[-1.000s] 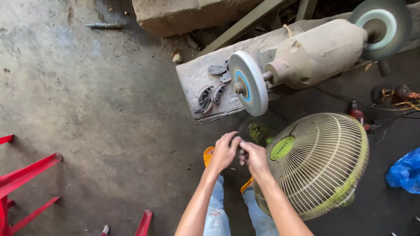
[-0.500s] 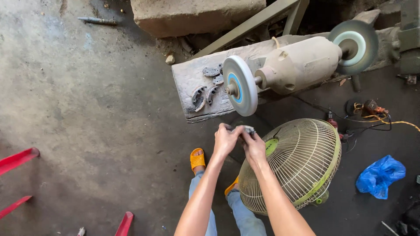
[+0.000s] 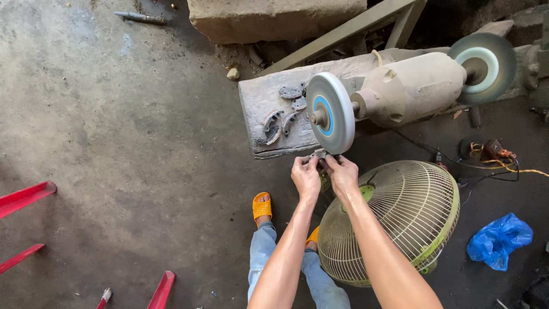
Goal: Using a bench grinder to smooth or sharpen metal components in a workshop.
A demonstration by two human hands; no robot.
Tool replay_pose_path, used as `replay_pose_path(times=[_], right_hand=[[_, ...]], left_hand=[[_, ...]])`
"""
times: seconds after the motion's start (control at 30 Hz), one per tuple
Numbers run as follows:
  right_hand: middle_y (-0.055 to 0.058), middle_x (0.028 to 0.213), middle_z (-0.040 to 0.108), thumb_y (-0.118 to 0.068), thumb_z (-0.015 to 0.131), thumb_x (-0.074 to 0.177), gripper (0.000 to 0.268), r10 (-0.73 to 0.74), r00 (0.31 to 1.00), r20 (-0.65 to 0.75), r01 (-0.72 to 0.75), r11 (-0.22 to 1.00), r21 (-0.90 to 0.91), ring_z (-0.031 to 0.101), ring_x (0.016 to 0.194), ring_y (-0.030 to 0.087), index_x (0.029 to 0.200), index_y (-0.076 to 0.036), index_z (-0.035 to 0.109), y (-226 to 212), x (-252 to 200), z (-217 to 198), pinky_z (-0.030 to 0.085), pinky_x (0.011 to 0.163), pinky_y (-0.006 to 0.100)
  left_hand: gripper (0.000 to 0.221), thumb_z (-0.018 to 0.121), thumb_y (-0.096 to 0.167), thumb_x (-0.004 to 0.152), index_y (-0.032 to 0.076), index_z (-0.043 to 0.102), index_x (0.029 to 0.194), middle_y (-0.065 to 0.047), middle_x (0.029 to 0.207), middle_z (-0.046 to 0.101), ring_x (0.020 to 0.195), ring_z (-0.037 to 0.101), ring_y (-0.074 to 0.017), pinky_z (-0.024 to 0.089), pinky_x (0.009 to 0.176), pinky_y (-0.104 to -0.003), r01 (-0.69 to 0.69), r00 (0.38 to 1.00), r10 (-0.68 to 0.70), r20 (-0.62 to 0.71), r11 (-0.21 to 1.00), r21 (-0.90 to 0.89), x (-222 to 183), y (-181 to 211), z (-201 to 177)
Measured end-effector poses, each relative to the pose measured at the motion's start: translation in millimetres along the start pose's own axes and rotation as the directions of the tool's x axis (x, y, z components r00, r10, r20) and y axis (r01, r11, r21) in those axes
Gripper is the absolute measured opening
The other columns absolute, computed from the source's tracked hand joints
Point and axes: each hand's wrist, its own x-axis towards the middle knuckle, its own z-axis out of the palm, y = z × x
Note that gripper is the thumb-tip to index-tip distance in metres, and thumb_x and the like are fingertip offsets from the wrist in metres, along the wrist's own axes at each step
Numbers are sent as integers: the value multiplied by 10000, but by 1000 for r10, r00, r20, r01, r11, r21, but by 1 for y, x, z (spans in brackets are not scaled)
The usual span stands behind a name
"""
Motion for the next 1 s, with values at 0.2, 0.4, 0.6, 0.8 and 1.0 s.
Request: replay_pose_path(times=[0.2, 0.4, 0.6, 0.8, 1.0], right_hand=[[169, 948, 632, 15, 749, 937, 154, -35, 999, -4, 34, 998, -58, 657, 933, 277, 1053, 87, 679, -6, -6, 0, 597, 935, 525], [151, 935, 641, 13, 753, 933, 132, -62, 998, -29, 61, 998, -20, 676, 915, 268, 1038, 68, 693, -2, -4, -4, 612, 943, 494], [140, 916, 648, 32, 752, 926, 92, -97, 994, -45, 96, 995, -19, 667, 903, 257, 1002, 48, 702, -16, -16, -2, 611, 954, 496], [124, 913, 650, 29, 763, 920, 95, -106, 993, -49, 106, 994, 7, 650, 904, 233, 995, 37, 705, -20, -17, -2, 611, 974, 491], [118, 917, 645, 35, 750, 923, 107, -112, 991, -72, 115, 993, 28, 634, 916, 221, 1018, 34, 700, -25, -20, 0, 622, 975, 485]], left_hand=[[78, 742, 168, 891, 104, 700, 907, -71, 658, 746, 692, 735, -122, 573, 689, -298, -12, 1000, 12, 26, 1000, -10, 7, -10, 7], [72, 759, 163, 880, 128, 706, 914, -58, 645, 739, 679, 734, -120, 553, 675, -267, -20, 997, 20, 80, 1000, -3, 18, -18, 7], [69, 763, 148, 879, 121, 707, 911, -74, 651, 738, 691, 725, -115, 550, 687, -278, -38, 993, 41, 107, 999, -29, 14, -16, 14], [76, 776, 146, 865, 125, 730, 921, -73, 655, 736, 687, 705, -108, 538, 684, -275, -49, 993, 51, 105, 999, -23, 18, -23, 21], [80, 787, 158, 855, 138, 736, 913, -61, 640, 732, 695, 727, -122, 545, 682, -279, -58, 993, 58, 105, 998, -4, 24, -39, 30]])
